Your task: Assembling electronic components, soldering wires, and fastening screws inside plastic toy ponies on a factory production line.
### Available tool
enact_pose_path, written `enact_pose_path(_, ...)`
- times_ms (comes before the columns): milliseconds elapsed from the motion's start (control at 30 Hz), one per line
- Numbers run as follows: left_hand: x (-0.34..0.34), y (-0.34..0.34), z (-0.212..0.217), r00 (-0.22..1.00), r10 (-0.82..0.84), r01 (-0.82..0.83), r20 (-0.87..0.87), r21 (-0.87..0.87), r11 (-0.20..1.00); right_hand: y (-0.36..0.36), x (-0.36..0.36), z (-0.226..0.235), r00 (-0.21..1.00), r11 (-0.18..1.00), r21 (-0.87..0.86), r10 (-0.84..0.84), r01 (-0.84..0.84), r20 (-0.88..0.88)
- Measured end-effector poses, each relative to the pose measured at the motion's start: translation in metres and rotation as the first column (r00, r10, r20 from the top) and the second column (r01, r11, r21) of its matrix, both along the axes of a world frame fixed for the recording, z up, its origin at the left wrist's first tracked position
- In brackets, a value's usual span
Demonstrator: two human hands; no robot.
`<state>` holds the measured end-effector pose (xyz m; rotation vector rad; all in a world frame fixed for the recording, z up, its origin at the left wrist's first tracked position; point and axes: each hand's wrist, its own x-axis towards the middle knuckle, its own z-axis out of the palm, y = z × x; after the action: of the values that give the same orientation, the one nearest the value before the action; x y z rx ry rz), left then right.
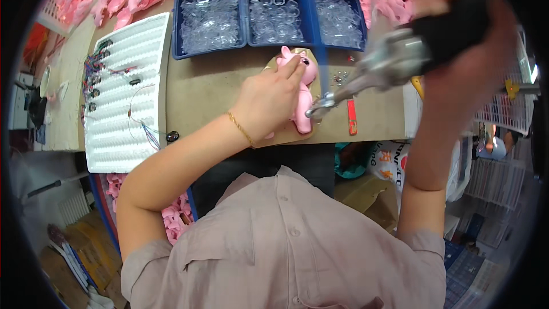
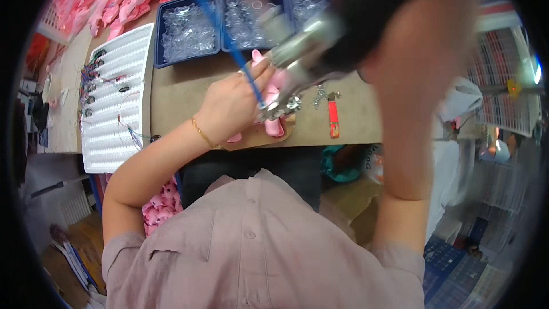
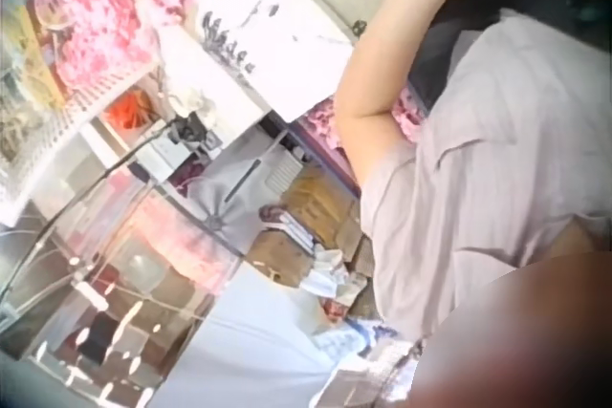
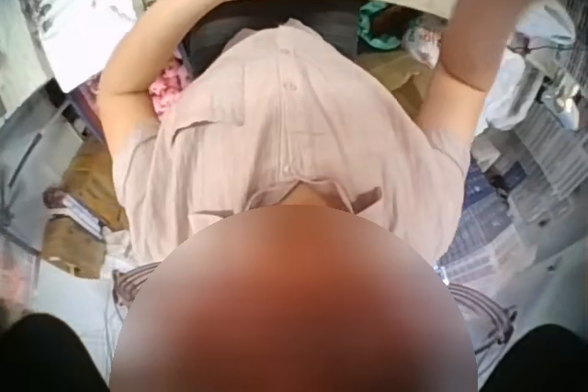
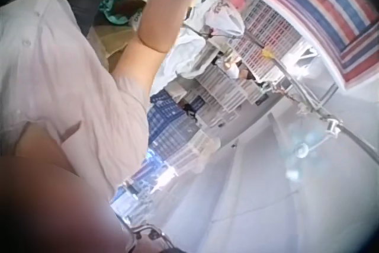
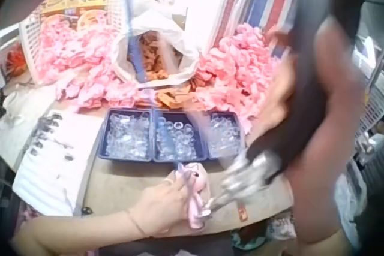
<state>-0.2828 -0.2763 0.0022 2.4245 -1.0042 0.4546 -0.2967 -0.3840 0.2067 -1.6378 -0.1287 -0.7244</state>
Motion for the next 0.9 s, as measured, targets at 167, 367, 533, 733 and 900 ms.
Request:
enact_pose_path(167, 0.095, 0.046, 0.028, 0.976, 0.186, -0.162, -0.116, 0.187, 0.969, 0.016, 0.015, -0.010, 1.000, 0.999, -0.031, 0.024, -0.025, -0.009)
enact_pose_path(367, 0.142, 0.084, -0.012, 0.937, 0.348, -0.344, 0.036, 0.281, 0.896, 0.029, 0.029, -0.021, 0.999, 0.998, -0.046, 0.041, -0.041, -0.005)
enact_pose_path(533, 0.153, 0.092, -0.007, 0.948, 0.319, -0.297, -0.002, 0.356, 0.886, 0.026, 0.036, -0.031, 1.000, 0.998, -0.065, -0.004, 0.003, -0.005)
enact_pose_path(733, 0.161, 0.098, -0.014, 0.944, 0.331, -0.329, 0.009, 0.138, 0.934, 0.030, 0.037, -0.031, 0.999, 0.996, -0.088, -0.031, 0.033, 0.031)
enact_pose_path(900, 0.163, 0.112, -0.004, 0.867, -0.044, -0.266, -0.496, -0.536, 0.801, -0.067, 0.060, -0.013, 0.985, 0.985, -0.037, 0.167, -0.166, 0.029)
